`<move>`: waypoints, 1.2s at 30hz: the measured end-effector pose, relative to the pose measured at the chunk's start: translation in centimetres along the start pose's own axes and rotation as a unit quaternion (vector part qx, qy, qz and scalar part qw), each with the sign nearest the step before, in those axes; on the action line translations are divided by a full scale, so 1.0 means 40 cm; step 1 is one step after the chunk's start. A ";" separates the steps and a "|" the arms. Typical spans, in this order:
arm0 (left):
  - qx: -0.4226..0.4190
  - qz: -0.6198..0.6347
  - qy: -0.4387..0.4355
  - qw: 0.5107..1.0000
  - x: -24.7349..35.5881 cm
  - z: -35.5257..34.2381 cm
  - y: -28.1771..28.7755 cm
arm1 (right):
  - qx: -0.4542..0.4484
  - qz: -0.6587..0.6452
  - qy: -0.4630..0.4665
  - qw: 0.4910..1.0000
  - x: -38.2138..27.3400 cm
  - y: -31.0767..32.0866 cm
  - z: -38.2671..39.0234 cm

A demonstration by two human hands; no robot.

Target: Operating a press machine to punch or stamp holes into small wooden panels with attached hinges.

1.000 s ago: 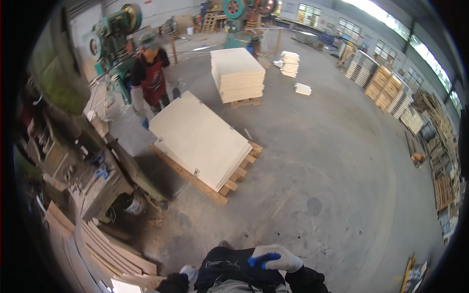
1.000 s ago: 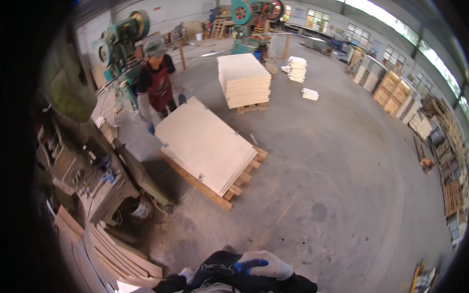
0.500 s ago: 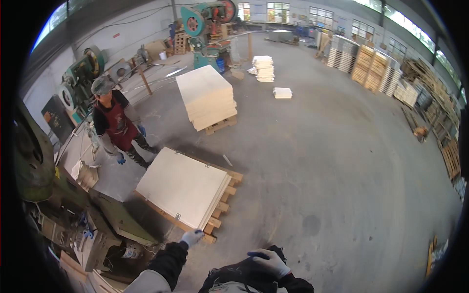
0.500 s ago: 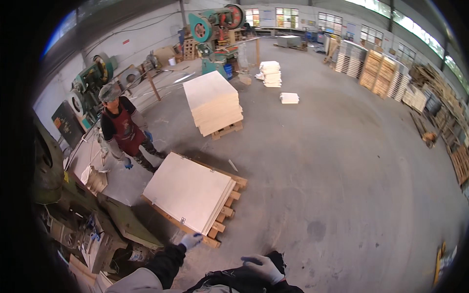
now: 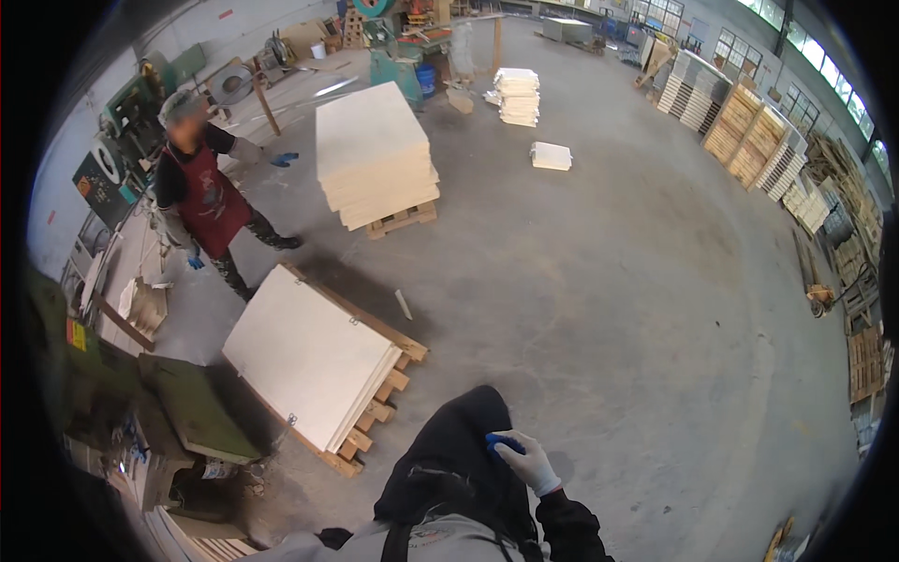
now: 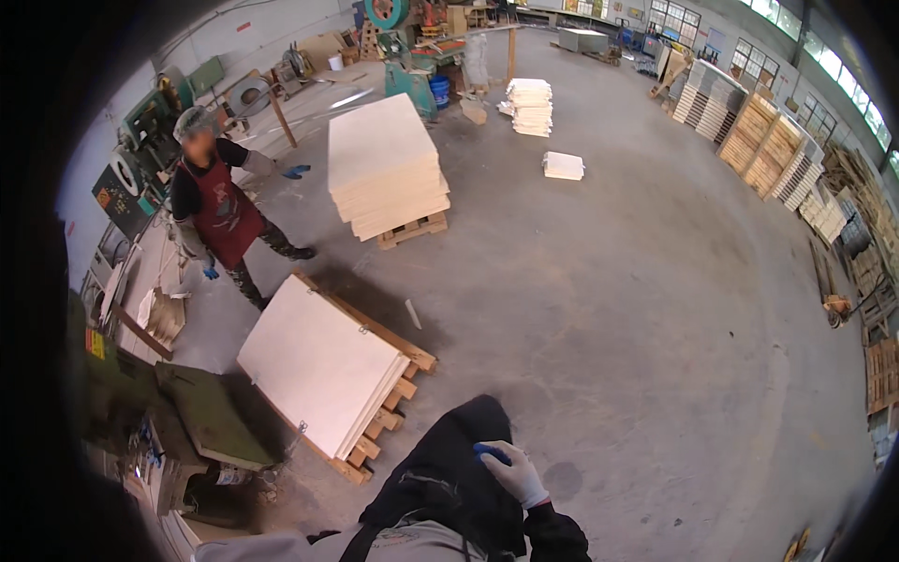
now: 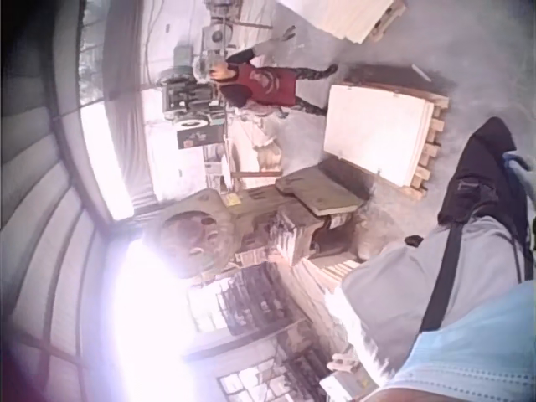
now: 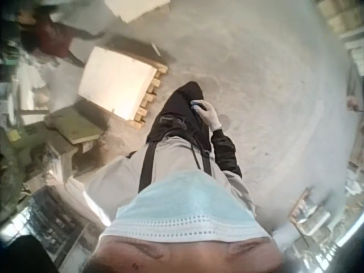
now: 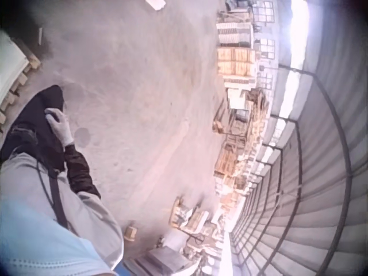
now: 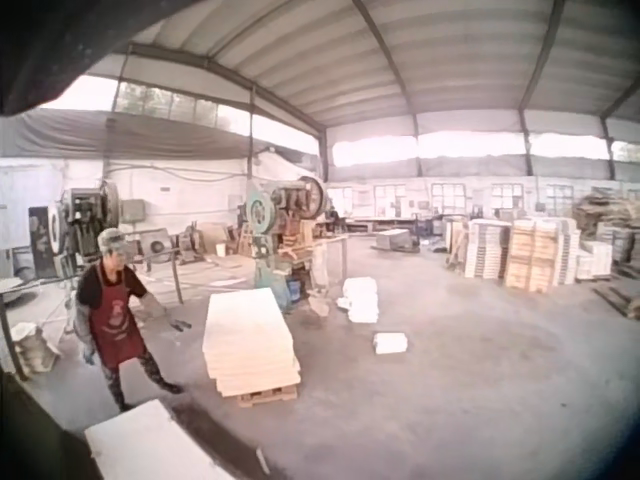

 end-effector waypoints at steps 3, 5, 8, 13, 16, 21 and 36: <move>0.030 -0.096 -0.051 0.994 0.168 -0.270 0.202 | 0.027 0.068 0.001 0.997 -0.040 0.123 -0.134; 0.105 -0.226 -0.097 0.964 0.306 -0.463 0.381 | 0.028 0.071 -0.014 0.997 -0.078 0.201 -0.207; 0.106 0.076 -0.134 0.982 0.638 -0.739 0.798 | 0.084 0.072 -0.026 0.993 -0.153 0.387 -0.301; 0.230 -0.031 -0.227 0.946 1.387 -0.887 1.354 | 0.213 -0.019 -0.090 0.973 -0.228 0.691 -0.527; 0.165 -0.152 -0.254 0.941 1.514 -1.040 1.470 | 0.215 -0.009 -0.078 0.973 -0.239 0.839 -0.741; 0.220 -0.048 -0.136 0.965 1.454 -1.215 1.480 | 0.154 0.099 -0.034 0.982 -0.510 1.102 -1.115; -0.178 0.204 -0.144 0.952 1.754 -1.806 1.623 | -0.169 0.492 -0.093 0.849 -0.474 1.750 -2.097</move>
Point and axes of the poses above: each hand's wrist, its own z-axis away from the middle knuckle, its own y-axis out of the back of the hand, x = y × z, the point moved 3 cm from there along -z, towards the middle knuckle, and after that the axes turned 8 degrees about -y, right-handed, at the moved point
